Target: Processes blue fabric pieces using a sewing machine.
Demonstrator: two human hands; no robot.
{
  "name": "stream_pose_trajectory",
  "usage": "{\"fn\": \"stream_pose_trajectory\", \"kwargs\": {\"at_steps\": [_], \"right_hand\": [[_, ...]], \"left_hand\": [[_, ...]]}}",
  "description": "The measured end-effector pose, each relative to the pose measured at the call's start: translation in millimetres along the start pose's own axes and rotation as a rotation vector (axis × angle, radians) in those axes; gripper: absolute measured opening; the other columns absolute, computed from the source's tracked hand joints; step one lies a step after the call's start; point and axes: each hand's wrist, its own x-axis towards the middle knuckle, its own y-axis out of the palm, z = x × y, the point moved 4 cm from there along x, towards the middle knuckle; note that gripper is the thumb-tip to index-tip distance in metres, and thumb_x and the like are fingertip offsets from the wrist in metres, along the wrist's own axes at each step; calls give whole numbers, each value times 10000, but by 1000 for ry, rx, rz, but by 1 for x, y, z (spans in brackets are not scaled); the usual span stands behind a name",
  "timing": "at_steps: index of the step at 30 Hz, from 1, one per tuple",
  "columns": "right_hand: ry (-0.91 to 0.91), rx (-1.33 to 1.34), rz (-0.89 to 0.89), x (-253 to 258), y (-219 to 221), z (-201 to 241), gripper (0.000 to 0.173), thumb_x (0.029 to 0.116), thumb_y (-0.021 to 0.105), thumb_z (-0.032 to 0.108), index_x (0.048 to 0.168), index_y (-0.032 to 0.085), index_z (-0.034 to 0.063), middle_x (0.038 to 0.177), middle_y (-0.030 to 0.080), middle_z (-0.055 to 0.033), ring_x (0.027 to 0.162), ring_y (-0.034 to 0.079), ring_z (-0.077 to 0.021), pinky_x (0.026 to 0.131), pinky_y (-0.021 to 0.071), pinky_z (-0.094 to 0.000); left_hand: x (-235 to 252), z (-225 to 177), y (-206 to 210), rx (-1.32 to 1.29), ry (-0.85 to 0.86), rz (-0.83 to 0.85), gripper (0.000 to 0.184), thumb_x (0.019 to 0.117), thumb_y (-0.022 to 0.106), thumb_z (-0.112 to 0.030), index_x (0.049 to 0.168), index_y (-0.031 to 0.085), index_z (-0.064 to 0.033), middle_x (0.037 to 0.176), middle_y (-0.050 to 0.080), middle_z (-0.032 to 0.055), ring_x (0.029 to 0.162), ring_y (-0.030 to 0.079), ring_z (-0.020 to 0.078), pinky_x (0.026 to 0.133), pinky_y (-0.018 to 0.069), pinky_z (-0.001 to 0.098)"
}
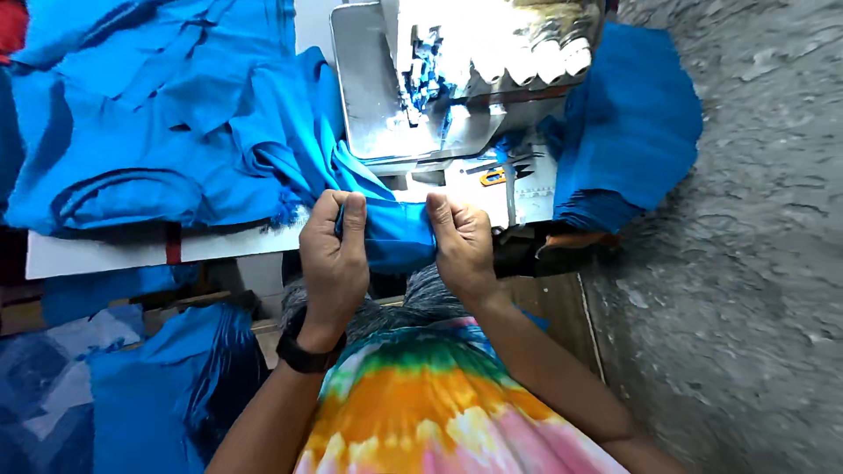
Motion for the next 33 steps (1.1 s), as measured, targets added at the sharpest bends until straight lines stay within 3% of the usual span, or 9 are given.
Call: {"fn": "stream_pose_trajectory", "kwargs": {"at_steps": [14, 17, 19, 22, 24, 26, 29, 31, 33], "right_hand": [[8, -92, -71, -4, 8, -19, 380, 1084, 537, 246, 729, 578, 118, 581, 537, 34, 488, 524, -35, 455, 460, -205], [-3, -107, -30, -4, 6, -18, 308, 1064, 581, 230, 787, 621, 100, 613, 568, 24, 509, 542, -41, 468, 472, -205], [-74, -197, 107, -6, -2, -12, 116, 981, 708, 195, 968, 699, 80, 759, 683, 11, 615, 633, -58, 550, 555, -236], [-200, -395, 267, -10, -21, 1, 280, 893, 790, 196, 1141, 725, 83, 998, 744, 3, 849, 710, -68, 754, 634, -280], [-235, -450, 294, -8, -38, 4, 171, 900, 727, 182, 1041, 758, 89, 956, 749, 24, 858, 703, -30, 785, 616, -228], [-207, -475, 305, -5, -56, 1, 124, 884, 697, 128, 979, 760, 79, 921, 744, 32, 837, 696, -13, 779, 607, -201], [-130, -635, 23, 5, -102, -9, 136, 873, 655, 56, 967, 723, -16, 902, 725, -23, 802, 661, 17, 764, 573, -187], [-38, -829, -131, 8, -143, -19, 255, 975, 657, 176, 1102, 708, -38, 980, 720, -130, 819, 687, -104, 770, 594, -300], [-57, -920, -134, 3, -145, -3, 356, 1006, 634, 234, 1207, 674, -57, 1106, 698, -239, 951, 684, -251, 859, 559, -416]], "left_hand": [[-5, 14, -5, 146, -68, -69, 221, 1086, 509, -237, 938, 602, -101, 719, 557, -38, 598, 543, 2, 545, 456, 156], [-3, 18, -5, 135, -76, -77, 222, 1086, 509, -244, 942, 604, -104, 722, 560, -42, 600, 545, 2, 547, 457, 157], [-5, 16, -2, 145, -46, -87, 204, 1080, 520, -232, 971, 619, -91, 767, 592, -29, 643, 572, 13, 580, 488, 180], [-28, -9, 10, 162, 201, 59, 131, 988, 662, -179, 981, 704, -55, 895, 685, 43, 857, 665, 123, 786, 580, 318], [-44, -23, 24, 172, 392, 197, 168, 966, 702, -244, 907, 728, -89, 880, 696, 55, 915, 663, 186, 866, 540, 376], [-48, -15, 28, 119, 429, 309, 200, 980, 693, -298, 927, 742, -111, 885, 692, 37, 913, 648, 186, 865, 516, 388], [-60, -4, 15, -21, 414, 695, 208, 990, 669, -313, 1026, 782, -143, 981, 749, 1, 970, 678, 156, 920, 524, 422], [-74, 3, -1, -87, 395, 873, 209, 1017, 634, -267, 1026, 786, -123, 969, 760, 18, 939, 703, 152, 902, 536, 413], [-71, 28, -29, 8, 261, 727, 205, 1025, 623, -230, 1030, 785, -103, 991, 762, 17, 973, 708, 119, 943, 563, 367]]}}
